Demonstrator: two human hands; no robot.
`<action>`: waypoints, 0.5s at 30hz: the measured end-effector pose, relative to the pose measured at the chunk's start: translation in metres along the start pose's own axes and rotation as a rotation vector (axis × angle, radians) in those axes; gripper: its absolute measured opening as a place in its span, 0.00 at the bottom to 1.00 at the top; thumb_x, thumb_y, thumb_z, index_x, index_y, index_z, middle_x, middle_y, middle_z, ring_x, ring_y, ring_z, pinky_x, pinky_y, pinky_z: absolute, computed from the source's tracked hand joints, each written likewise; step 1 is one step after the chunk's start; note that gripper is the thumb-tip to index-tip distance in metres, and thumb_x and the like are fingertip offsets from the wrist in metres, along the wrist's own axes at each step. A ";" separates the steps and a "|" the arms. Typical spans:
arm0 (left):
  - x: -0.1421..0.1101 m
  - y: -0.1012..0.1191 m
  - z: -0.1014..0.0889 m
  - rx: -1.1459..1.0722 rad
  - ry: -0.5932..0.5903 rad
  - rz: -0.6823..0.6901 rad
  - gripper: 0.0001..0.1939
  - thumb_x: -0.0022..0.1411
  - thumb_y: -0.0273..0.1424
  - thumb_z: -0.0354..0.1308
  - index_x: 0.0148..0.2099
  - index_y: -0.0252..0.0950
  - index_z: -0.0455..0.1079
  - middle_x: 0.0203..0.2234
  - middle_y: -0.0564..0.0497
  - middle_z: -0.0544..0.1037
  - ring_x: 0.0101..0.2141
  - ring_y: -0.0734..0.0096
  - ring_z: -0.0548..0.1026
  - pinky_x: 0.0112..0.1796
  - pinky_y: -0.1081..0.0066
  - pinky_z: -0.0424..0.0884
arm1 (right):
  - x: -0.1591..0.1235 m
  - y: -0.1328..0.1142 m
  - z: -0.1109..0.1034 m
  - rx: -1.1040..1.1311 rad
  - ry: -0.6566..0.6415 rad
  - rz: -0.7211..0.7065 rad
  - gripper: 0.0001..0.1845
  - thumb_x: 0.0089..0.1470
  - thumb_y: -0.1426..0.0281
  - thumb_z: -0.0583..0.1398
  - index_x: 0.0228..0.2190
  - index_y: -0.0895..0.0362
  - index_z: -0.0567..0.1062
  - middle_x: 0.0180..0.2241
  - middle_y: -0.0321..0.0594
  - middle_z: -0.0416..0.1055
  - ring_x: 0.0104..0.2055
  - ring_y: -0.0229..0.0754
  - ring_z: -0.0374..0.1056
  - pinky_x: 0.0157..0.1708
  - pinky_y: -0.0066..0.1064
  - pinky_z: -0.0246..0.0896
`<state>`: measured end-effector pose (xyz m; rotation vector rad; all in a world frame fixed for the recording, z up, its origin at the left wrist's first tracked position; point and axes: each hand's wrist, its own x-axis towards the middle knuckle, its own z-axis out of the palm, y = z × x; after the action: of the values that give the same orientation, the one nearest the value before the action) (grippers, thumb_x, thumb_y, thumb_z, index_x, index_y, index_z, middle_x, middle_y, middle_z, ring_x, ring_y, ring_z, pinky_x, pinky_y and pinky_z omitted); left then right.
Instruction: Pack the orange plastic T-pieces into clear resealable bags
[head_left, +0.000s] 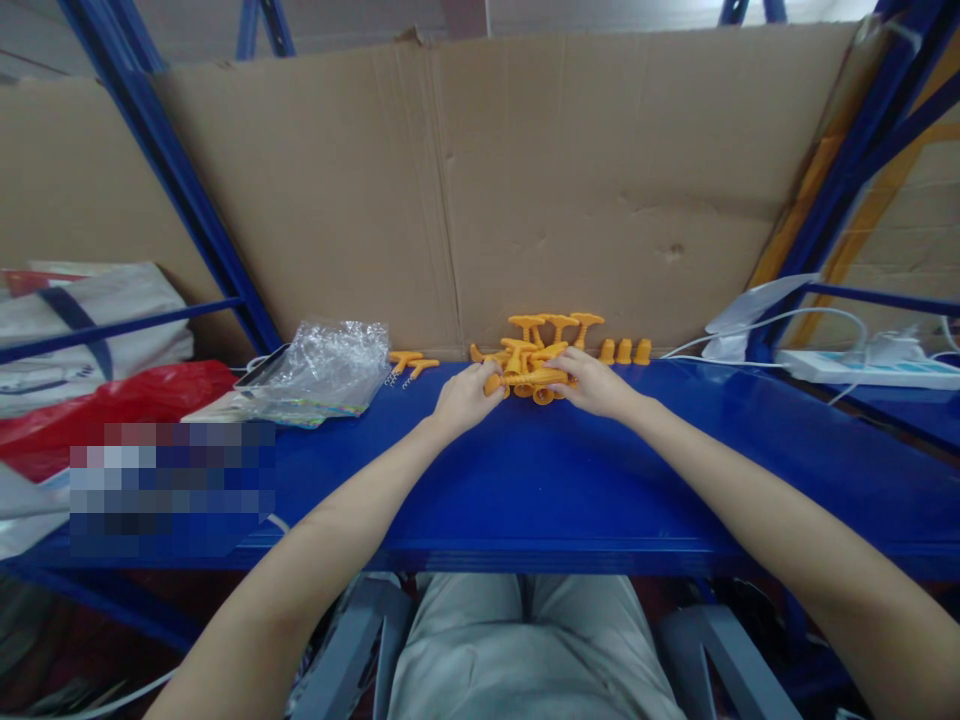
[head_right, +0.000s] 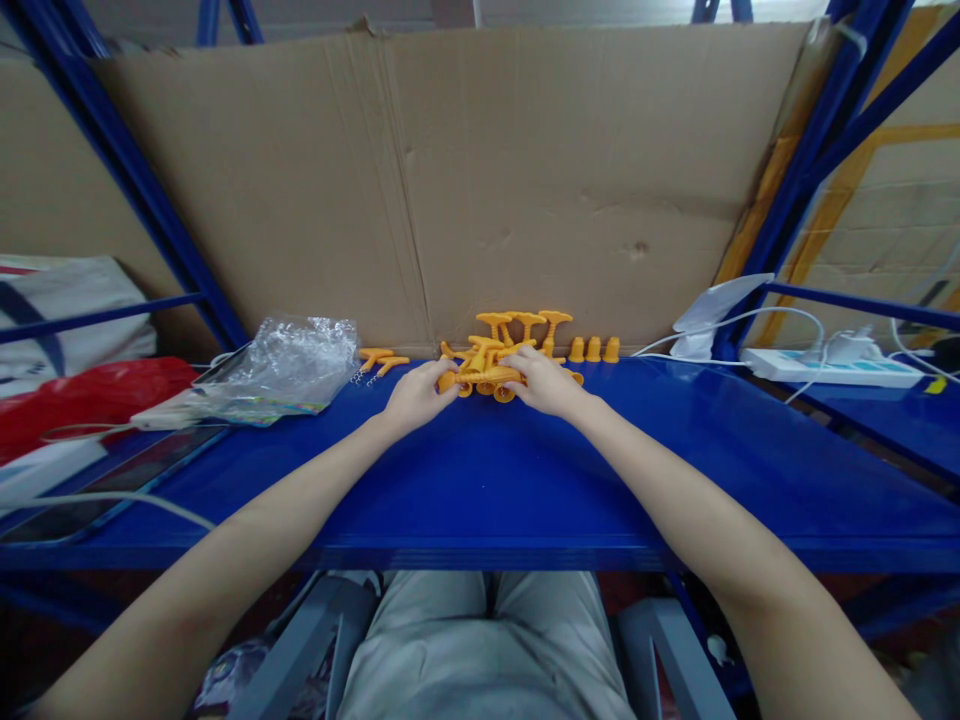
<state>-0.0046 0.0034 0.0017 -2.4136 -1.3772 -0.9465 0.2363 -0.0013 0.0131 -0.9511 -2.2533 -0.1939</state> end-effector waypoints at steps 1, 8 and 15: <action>0.000 0.001 0.000 -0.011 0.008 0.005 0.10 0.58 0.32 0.54 0.43 0.38 0.70 0.35 0.50 0.78 0.36 0.63 0.76 0.36 0.69 0.69 | 0.000 -0.003 0.000 -0.009 0.002 -0.010 0.15 0.54 0.70 0.59 0.44 0.57 0.75 0.40 0.48 0.70 0.43 0.48 0.68 0.45 0.45 0.65; -0.001 0.001 -0.002 -0.079 0.035 -0.005 0.09 0.57 0.30 0.55 0.42 0.37 0.70 0.30 0.51 0.78 0.30 0.67 0.75 0.31 0.72 0.66 | 0.001 -0.009 0.001 -0.006 0.016 0.001 0.15 0.54 0.69 0.58 0.45 0.57 0.74 0.41 0.47 0.70 0.43 0.47 0.69 0.46 0.44 0.65; 0.000 0.002 -0.005 -0.040 0.009 0.028 0.11 0.56 0.27 0.55 0.42 0.38 0.71 0.32 0.52 0.78 0.32 0.68 0.75 0.35 0.72 0.68 | 0.004 -0.006 0.009 0.247 -0.029 0.120 0.12 0.50 0.67 0.62 0.39 0.58 0.75 0.39 0.44 0.75 0.43 0.47 0.71 0.47 0.45 0.65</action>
<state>-0.0051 0.0003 0.0056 -2.4482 -1.3301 -0.9857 0.2257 -0.0001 0.0094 -0.9557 -2.1763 0.1493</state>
